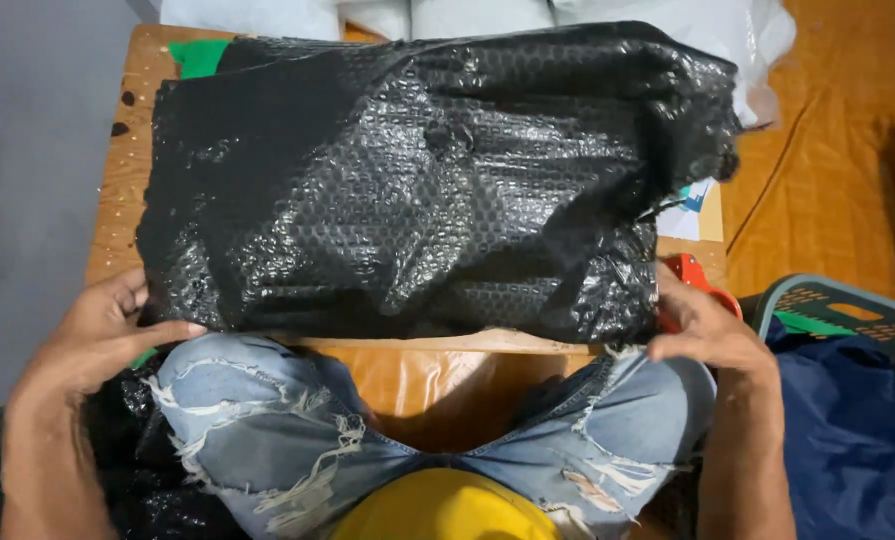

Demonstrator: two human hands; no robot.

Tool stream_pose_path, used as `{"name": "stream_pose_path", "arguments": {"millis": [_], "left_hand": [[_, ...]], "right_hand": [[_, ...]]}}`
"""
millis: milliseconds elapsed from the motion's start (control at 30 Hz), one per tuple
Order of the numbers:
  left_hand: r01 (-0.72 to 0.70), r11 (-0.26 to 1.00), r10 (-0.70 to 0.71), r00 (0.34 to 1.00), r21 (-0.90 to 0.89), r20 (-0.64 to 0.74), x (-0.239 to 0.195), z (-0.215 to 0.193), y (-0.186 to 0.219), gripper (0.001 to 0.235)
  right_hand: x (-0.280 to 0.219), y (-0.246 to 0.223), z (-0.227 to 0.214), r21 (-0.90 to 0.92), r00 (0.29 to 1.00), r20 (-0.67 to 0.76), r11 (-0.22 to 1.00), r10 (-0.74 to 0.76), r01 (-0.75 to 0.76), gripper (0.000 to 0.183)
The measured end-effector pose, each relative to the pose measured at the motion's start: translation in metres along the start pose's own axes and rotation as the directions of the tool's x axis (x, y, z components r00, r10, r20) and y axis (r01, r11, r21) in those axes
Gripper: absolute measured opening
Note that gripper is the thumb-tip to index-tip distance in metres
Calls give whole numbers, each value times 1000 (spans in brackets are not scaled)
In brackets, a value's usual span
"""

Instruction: The person places a black bubble wrap sheet over a green tote bag, smooths it down, and secures it with clear packing tape using a red tape dispenser. They apply multiple strips of tape along the edges and center, then lift and adjust the wrapped bag.

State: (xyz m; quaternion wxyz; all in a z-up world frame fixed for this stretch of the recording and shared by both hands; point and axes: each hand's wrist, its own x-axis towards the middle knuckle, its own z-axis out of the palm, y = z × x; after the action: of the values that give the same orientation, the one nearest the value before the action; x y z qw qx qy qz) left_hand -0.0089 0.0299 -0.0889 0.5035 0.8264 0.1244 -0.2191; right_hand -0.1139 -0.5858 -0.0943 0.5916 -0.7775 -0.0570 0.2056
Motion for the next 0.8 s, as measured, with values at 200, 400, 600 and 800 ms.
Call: {"name": "stream_pose_path", "arguments": {"millis": [200, 400, 600, 800], "left_hand": [[-91, 982, 97, 995, 163, -26, 30, -19, -11, 54], [-120, 939, 114, 993, -323, -40, 137, -51, -20, 39], [22, 852, 70, 985, -523, 155, 189, -45, 88, 21], [-315, 846, 359, 933, -429, 24, 148, -12, 145, 40]], "right_hand": [[40, -16, 4, -248, 767, -641, 953, -27, -173, 8], [111, -117, -16, 371, 654, -751, 874, 85, 313, 111], [157, -107, -80, 468, 904, -418, 874, 88, 131, 96], [159, -66, -120, 488, 990, 96, 862, 107, -140, 86]]}}
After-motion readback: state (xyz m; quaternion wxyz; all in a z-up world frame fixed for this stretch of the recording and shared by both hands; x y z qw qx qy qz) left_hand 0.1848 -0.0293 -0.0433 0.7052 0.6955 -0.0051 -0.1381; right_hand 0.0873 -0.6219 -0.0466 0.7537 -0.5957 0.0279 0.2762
